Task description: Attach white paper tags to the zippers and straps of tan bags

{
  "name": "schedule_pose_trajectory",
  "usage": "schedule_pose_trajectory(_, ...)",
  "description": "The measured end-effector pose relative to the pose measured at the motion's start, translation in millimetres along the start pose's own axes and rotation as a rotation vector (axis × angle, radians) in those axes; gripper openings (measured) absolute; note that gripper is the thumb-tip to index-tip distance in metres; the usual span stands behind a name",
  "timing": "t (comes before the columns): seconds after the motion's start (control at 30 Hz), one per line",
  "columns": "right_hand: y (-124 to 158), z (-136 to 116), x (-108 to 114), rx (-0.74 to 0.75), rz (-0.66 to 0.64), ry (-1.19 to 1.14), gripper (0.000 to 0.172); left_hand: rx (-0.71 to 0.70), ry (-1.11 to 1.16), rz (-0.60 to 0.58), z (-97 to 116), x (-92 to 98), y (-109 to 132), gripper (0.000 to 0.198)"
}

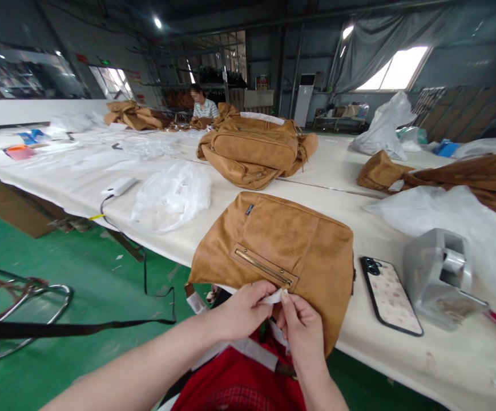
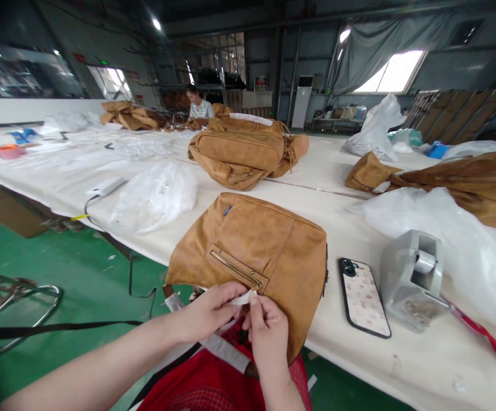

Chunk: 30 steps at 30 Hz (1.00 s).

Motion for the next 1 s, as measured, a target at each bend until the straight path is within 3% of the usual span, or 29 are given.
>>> schedule_pose_trajectory(0.1, 1.4, -2.2, 3.7, -0.020, 0.056, 0.019, 0.044, -0.003, -0.045, -0.002, 3.9, 9.9, -4.9, 0.018)
schedule_pose_trajectory(0.23, -0.1, -4.6, 7.7, -0.094, 0.101, -0.001, 0.044, -0.006, -0.051, -0.105, -1.9, 9.1, -12.5, 0.025)
schedule_pose_trajectory(0.43, -1.3, -8.1, 12.4, -0.058, -0.016, 0.019, 0.043, 0.080, 0.153, -0.197, -24.3, -1.4, -19.0, 0.025)
schedule_pose_trajectory(0.57, 19.6, -22.3, 39.3, -0.008, -0.002, 0.152, 0.043, 0.130, 0.312, -0.179, -31.6, -8.5, -17.3, 0.037)
schedule_pose_trajectory(0.67, 36.5, -42.9, 90.0, 0.083, 0.194, 0.353, 0.039, 0.100, 0.345, -0.158, -28.3, -13.5, -14.0, 0.040)
schedule_pose_trajectory(0.7, 39.7, -50.7, 114.2, 0.112, 0.309, 0.444, 0.038, 0.119, 0.329, -0.094, -30.8, -12.4, -13.5, 0.042)
schedule_pose_trajectory(0.87, 38.3, -95.2, 260.0, 0.159, 0.981, 0.882, 0.042, 0.130, 0.178, 0.088, -48.7, -9.8, -20.0, 0.044)
schedule_pose_trajectory(0.93, 23.2, -103.6, 305.8, 0.112, 1.010, 0.919, 0.046, 0.090, 0.153, 0.123, -51.0, -8.4, -25.1, 0.043)
schedule_pose_trajectory(1.0, 0.4, -102.1, 332.0, 0.079, 0.875, 0.854, 0.046, 0.066, 0.150, 0.133, -50.8, -8.5, -28.8, 0.043)
Point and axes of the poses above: each hand's wrist, its own y-axis away from the middle knuckle, its own x-axis out of the back of the hand, z = x × y, the point moved 6 cm from there along -y, towards the middle knuckle, and after that the axes turned 7 degrees about y, right-handed, at the moved point
